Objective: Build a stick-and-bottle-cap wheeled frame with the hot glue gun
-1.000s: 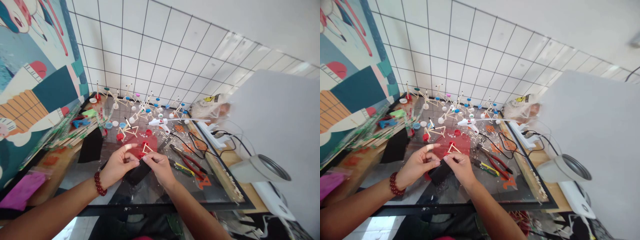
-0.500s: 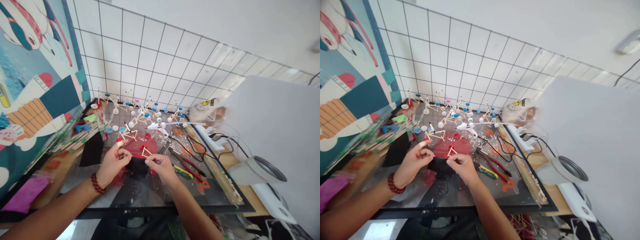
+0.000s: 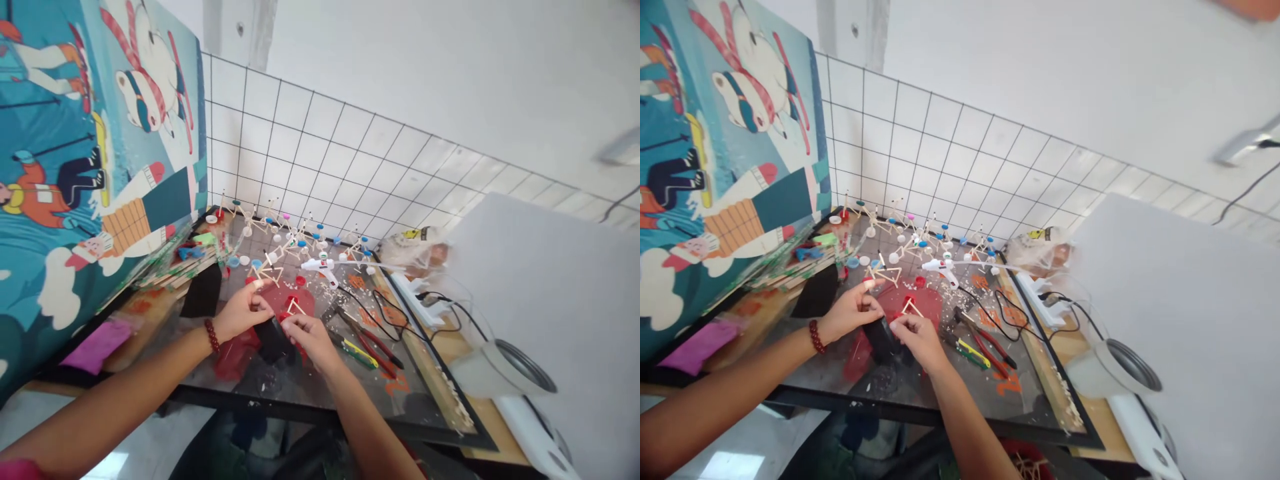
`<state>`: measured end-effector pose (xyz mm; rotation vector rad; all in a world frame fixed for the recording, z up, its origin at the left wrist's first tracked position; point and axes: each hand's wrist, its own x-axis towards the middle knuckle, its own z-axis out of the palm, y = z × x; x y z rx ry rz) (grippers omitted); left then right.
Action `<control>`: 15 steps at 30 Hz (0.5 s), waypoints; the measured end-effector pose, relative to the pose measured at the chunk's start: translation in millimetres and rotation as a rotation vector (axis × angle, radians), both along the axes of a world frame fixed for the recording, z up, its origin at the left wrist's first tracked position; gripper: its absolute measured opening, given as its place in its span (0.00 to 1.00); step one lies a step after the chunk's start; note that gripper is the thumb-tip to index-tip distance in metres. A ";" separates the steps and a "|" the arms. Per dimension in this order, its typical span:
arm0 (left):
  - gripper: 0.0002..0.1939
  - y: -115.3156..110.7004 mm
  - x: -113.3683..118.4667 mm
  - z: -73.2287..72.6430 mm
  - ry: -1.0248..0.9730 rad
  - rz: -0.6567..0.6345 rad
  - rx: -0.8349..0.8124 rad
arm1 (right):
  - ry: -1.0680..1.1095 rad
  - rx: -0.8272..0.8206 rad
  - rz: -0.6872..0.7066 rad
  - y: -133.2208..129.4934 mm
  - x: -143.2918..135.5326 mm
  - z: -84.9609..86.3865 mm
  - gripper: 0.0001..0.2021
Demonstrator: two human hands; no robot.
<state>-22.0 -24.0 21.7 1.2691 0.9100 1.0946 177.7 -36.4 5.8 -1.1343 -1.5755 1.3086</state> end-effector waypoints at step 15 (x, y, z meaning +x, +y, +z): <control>0.38 0.4 7.8 -12.2 -0.092 -0.008 -0.074 | -0.032 -0.019 -0.009 -0.3 -5.9 -9.1 0.15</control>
